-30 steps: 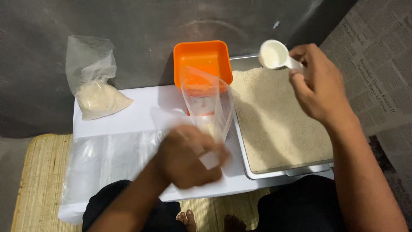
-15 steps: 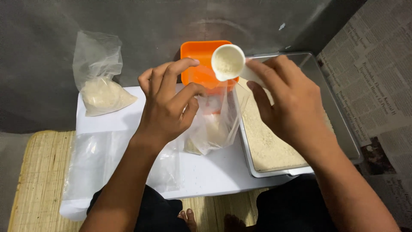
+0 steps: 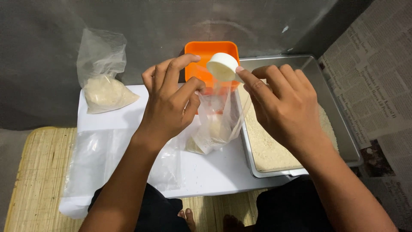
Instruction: Scooping white powder from a large tray into small plastic bags using a measuring scoop.
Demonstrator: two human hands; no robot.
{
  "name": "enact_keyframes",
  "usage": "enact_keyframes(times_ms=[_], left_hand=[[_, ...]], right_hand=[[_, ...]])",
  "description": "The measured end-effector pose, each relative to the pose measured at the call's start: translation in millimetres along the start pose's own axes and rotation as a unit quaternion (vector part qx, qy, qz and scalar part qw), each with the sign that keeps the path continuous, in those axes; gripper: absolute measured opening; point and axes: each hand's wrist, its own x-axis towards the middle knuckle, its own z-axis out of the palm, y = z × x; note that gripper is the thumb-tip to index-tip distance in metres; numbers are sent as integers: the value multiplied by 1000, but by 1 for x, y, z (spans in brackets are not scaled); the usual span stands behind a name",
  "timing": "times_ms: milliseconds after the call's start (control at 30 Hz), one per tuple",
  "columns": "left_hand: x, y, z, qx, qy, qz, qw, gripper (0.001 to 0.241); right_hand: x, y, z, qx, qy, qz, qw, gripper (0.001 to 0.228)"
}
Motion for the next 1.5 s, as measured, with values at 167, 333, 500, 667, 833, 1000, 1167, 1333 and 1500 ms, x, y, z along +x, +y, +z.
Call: enact_keyframes(times_ms=[167,333,500,667,833,1000,1167,1333,1500], left_hand=[[-1,-2,2,6,-3,4,1000,14],[-1,1,2,11,3,6,1000,18],[-7,18,11,15,126,32,991,32],[-19,103,9,-103,-33,197,974,10],[-65,128,88,-249,-131,186,941,32],[-84,109,143,-165,-265,57,948,62],[-96,103,155,-156,-249,5,956,64],[-93,105,150,-143,-226,3,963,62],[-87,104,146,-133,-348,-19,928,60]], right_hand=[[-1,1,1,-1,8,-17,1000,26],[-6,7,7,-34,21,-37,999,32],[-26,48,34,-77,22,16,997,24],[-88,115,86,-152,-108,113,976,33],[-167,162,123,-141,-276,202,929,37],[-192,167,129,-170,-285,189,924,29],[-175,161,117,-133,-356,205,902,23],[-165,155,106,-71,-412,213,883,19],[-155,145,98,18,-423,218,879,22]])
